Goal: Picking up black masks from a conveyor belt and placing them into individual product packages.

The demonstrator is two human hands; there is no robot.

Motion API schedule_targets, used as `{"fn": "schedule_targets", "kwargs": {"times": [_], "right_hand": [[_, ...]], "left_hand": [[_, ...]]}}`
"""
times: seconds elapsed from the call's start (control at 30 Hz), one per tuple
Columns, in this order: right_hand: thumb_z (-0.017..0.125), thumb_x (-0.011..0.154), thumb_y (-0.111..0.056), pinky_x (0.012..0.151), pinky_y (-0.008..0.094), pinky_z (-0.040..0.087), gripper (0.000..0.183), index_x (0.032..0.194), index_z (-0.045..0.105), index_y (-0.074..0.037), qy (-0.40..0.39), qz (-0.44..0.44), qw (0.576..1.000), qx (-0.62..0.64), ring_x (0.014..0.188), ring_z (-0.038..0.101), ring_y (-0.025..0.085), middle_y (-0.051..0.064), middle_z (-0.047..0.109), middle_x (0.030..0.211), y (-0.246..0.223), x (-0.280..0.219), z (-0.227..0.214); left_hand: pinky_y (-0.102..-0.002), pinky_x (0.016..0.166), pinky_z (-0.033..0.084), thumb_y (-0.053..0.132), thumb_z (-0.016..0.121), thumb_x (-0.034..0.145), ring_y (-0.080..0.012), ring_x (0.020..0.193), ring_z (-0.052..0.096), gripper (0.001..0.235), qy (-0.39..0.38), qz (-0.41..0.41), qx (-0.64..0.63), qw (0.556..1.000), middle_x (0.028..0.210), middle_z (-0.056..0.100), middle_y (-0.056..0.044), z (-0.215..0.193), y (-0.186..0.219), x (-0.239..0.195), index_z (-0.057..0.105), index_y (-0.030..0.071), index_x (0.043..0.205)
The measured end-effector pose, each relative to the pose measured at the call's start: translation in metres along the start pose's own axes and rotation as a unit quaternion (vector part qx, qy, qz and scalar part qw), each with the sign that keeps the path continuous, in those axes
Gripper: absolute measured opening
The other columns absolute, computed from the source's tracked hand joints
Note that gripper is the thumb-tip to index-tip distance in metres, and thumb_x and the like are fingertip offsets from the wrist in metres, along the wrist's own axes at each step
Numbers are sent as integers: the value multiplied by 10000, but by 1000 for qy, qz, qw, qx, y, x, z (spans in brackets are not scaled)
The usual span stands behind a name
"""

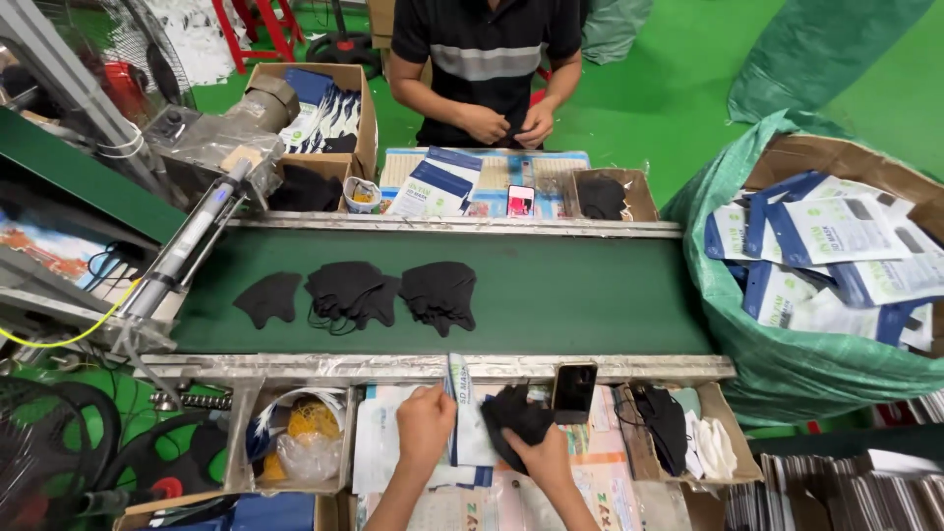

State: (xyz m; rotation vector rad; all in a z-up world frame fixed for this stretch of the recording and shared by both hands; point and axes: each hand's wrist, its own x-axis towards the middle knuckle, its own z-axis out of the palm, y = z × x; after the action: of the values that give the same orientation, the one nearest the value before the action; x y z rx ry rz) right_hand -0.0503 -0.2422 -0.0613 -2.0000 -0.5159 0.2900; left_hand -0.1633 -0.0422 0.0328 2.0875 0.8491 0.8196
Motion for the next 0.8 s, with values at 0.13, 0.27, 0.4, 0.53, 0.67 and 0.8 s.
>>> {"fn": "schedule_targets", "kwargs": {"times": [0.13,0.27,0.4,0.53,0.67,0.8], "right_hand": [[874,759,-108,803,335,591,449,1150,717,48,-22,101,958,268,892,739,183,76,803,1025,-64,-11,-15],[829,766,-52,869,318,568,516,1253,674,13,-37,168,909,380,993,713,178,81,751,1158,-89,-28,-14],[864,774,-102,868,316,576,472,1215,702,-52,64,56,985,153,991,745,211,77,765,1119,-71,-22,-35],[854,753,-131,868,326,565,503,1226,685,-127,74,-19,991,-111,1002,749,271,80,767,1079,-140,-28,-66],[764,621,-7,913,417,520,557,1168,734,-108,29,-198,967,-159,1053,665,366,131,679,1091,-170,-32,-90],[757,695,-42,931,471,536,475,1169,724,-45,16,-358,932,-48,1145,660,406,183,670,1297,-205,-39,-112]], "left_hand": [[-513,613,529,61,682,818,-421,676,658,78,-34,73,90,993,758,650,-212,22,-9,-20,697,-13,803],[-498,672,549,-8,672,688,-423,749,667,92,-74,107,63,989,803,650,-201,39,-7,-43,686,-2,779],[-432,588,546,27,722,811,-315,621,692,244,-49,59,-67,995,749,682,-160,6,36,-26,790,44,1044],[-343,554,555,38,721,766,-229,535,691,474,-39,10,-110,993,683,694,-123,-10,76,-24,735,101,1236],[-288,502,507,-30,701,695,-131,533,643,815,-152,-4,-272,950,618,663,-94,-23,97,-29,497,102,1473],[-254,464,480,-52,679,788,-78,499,629,617,-131,-11,-314,940,583,681,-25,-27,85,-14,540,90,1373]]}}
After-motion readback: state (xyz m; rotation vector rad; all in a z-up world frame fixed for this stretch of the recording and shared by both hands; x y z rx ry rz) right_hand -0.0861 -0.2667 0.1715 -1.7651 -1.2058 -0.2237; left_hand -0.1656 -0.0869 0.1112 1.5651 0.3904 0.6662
